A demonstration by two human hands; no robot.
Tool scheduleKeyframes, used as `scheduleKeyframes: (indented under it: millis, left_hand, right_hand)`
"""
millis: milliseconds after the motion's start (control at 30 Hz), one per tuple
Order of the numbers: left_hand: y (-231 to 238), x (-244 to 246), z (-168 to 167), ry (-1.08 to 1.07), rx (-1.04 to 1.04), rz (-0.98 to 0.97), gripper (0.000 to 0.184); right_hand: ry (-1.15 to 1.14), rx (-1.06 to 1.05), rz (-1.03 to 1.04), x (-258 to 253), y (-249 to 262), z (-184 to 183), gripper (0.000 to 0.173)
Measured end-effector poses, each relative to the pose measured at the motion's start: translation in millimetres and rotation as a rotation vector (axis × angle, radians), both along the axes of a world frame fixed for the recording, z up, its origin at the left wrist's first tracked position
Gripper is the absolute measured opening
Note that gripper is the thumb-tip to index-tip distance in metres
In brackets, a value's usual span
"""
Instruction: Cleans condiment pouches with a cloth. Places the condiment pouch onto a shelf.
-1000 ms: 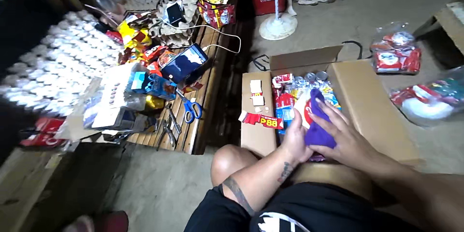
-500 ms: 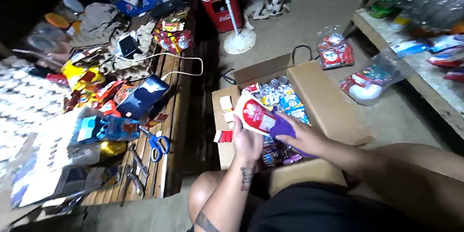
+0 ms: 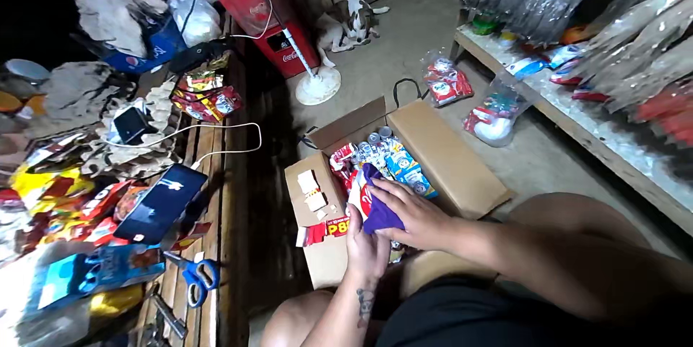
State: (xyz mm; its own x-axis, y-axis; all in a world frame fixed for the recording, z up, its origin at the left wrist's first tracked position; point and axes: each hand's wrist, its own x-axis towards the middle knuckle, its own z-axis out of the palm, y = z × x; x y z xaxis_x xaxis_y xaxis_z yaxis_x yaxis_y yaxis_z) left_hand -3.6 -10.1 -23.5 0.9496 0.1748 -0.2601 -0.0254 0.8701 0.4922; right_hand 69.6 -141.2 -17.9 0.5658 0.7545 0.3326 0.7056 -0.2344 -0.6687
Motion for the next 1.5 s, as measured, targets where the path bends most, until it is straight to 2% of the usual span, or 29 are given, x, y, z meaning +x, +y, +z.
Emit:
scheduleKeyframes:
  millis: [100,333,433,567,667,767,800,833,900,967,1100,1167,1300,1400,1500]
  left_hand:
    - [12.4,3.4,8.2,-0.019,-0.016,0.104,0.065]
    - [42.0,5.1,15.9,-0.191,-0.008,0.25,0.063]
    - [46.1,5.2,18.8,-0.214,-0.038,0.272,0.065]
    - [41.4,1.1,17.1,-0.184,-0.072,0.225,0.064]
    - [28.1,-2.4,14.0,-0.116,-0.068,0.132,0.065]
    - [22.2,-2.3,15.1,-0.083,-0.109,0.049,0.061]
    - [23.3,-1.7,17.6,-0.048,-0.107,0.042,0.061]
    - [25.4,-1.0,19.3,-0.016,-0.11,0.039,0.062]
    - [27.6,0.3,22.3,0.042,-0.092,0.05,0.065]
    - [27.6,2.7,23.1,0.073,0.045,0.07,0.063]
    - [33.8,9.8,21.1,0.058,0.653,0.199,0.051]
    - [47.0,13.6,16.8,-0.016,0.836,0.233,0.051]
    - [41.4,9.3,15.2,0.073,0.84,0.277,0.058]
    - [20.1,-2.2,7.8,-0.08,0.898,0.12,0.074]
    - [8.4,-4.7,1.6,-0.171,0.816,-0.054,0.089]
  right_hand:
    - [0.172,-0.177,0.0,3.3,-0.9,12.1,0.078]
    - [0.44,-0.464,0.029,17.2,-2.1,24.4,0.076]
    - [0.579,-0.367,-0.064,28.4,-4.1,31.5,0.074]
    - [0.779,-0.031,-0.304,45.9,-6.2,30.8,0.068]
    - [1.082,0.149,-0.167,41.0,-9.1,33.0,0.061]
    - [1.314,0.058,0.042,26.3,-10.8,36.7,0.034]
    - [1.364,0.035,0.097,24.7,-10.3,35.7,0.029]
    - [1.398,0.028,0.125,23.9,-9.4,34.6,0.031]
    - [1.424,0.022,0.124,23.2,-7.2,32.4,0.04]
    - [1.444,-0.005,0.083,21.8,-5.7,31.1,0.041]
    - [1.541,0.063,0.018,20.9,-4.7,31.4,0.029]
    - [1.563,0.121,0.0,23.8,-5.8,32.0,0.027]
    - [1.527,0.216,-0.118,31.7,-7.9,36.3,0.029]
    - [1.373,0.338,-0.269,33.1,-5.0,39.1,0.042]
    - [1.082,0.347,-0.378,25.7,-1.5,39.0,0.057]
